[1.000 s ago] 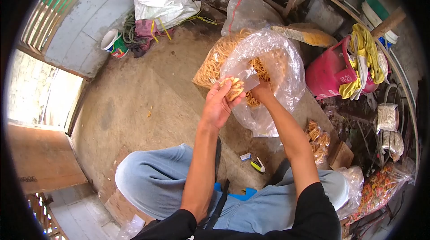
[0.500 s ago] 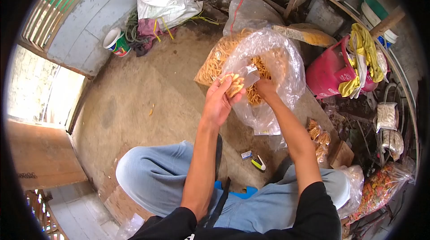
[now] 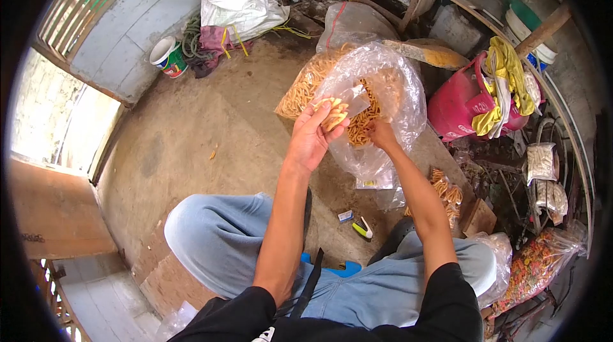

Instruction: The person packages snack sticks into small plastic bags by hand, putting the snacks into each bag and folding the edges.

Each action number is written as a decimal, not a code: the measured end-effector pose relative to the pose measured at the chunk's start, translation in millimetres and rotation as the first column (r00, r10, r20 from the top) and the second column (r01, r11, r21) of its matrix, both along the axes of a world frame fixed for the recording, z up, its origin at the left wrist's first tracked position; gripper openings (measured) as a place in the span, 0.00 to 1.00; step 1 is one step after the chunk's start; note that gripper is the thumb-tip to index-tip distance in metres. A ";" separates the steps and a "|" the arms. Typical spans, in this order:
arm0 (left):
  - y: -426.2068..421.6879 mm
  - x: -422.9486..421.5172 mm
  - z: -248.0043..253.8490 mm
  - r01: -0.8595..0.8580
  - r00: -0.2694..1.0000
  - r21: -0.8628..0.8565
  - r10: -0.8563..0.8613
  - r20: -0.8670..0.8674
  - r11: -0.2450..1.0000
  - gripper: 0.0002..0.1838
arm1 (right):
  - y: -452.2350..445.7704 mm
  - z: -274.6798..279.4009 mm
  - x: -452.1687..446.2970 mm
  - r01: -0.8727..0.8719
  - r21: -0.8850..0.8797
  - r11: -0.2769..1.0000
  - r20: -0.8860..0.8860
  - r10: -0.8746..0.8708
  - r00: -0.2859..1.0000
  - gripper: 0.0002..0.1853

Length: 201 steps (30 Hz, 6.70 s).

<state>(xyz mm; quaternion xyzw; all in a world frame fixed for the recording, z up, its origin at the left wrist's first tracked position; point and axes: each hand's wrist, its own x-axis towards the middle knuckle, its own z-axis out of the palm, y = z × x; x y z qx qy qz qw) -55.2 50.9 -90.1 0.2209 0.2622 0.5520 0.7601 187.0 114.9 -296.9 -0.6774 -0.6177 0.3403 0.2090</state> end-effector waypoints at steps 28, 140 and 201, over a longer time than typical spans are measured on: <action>-29.5 20.9 49.8 0.199 0.980 0.125 -0.198 -0.018 0.972 0.18 | -132.1 317.6 -9.4 0.329 0.292 0.898 -0.707 -0.029 0.707 0.07; -50.8 23.3 61.6 0.322 0.947 0.199 -0.318 -0.053 0.926 0.26 | -168.2 324.5 -10.3 0.189 0.379 0.906 -0.790 0.210 0.575 0.09; -62.0 40.0 62.6 0.230 0.968 0.115 -0.215 -0.133 0.966 0.17 | -158.7 312.6 -29.2 0.254 0.537 0.805 -0.494 0.055 0.868 0.08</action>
